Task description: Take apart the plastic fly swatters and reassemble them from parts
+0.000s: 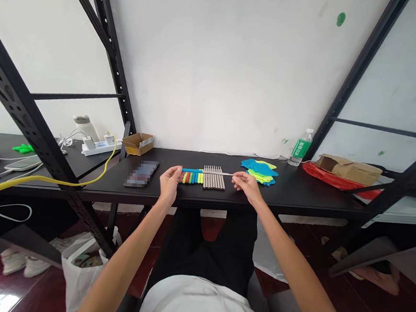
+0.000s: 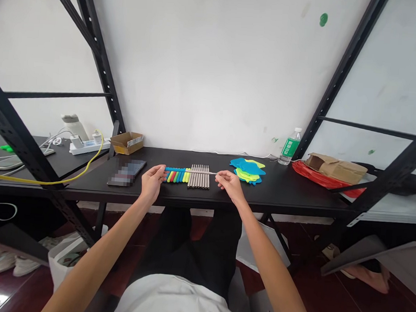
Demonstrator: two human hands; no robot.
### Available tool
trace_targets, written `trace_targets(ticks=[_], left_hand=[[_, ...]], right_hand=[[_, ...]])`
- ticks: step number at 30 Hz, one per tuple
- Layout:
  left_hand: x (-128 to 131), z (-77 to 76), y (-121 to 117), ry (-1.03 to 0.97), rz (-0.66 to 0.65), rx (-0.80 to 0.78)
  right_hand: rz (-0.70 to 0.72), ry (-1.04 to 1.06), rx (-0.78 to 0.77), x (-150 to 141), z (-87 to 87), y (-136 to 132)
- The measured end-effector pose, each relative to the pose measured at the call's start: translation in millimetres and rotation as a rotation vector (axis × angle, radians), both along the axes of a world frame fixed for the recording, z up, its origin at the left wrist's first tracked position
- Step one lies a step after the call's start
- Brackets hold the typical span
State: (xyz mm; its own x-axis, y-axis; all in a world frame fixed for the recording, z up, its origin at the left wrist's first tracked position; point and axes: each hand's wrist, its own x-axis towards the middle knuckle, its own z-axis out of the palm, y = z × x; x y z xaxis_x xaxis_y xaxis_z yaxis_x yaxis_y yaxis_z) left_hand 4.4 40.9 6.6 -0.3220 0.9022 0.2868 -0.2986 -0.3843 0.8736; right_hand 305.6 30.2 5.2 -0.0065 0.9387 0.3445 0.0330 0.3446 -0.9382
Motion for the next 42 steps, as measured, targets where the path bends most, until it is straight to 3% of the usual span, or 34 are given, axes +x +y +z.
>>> trace_targets(ticks=[35,42], left_hand=[[-0.8,-3.3,3.7,0.013,0.007,0.017],[0.7,0.8,-2.1,0.068,-0.089,0.015]], right_hand=[[-0.039,-0.02,0.033,-0.2,-0.2,0.1],[-0.021,-0.07,0.029,-0.2,0.4,-0.9]])
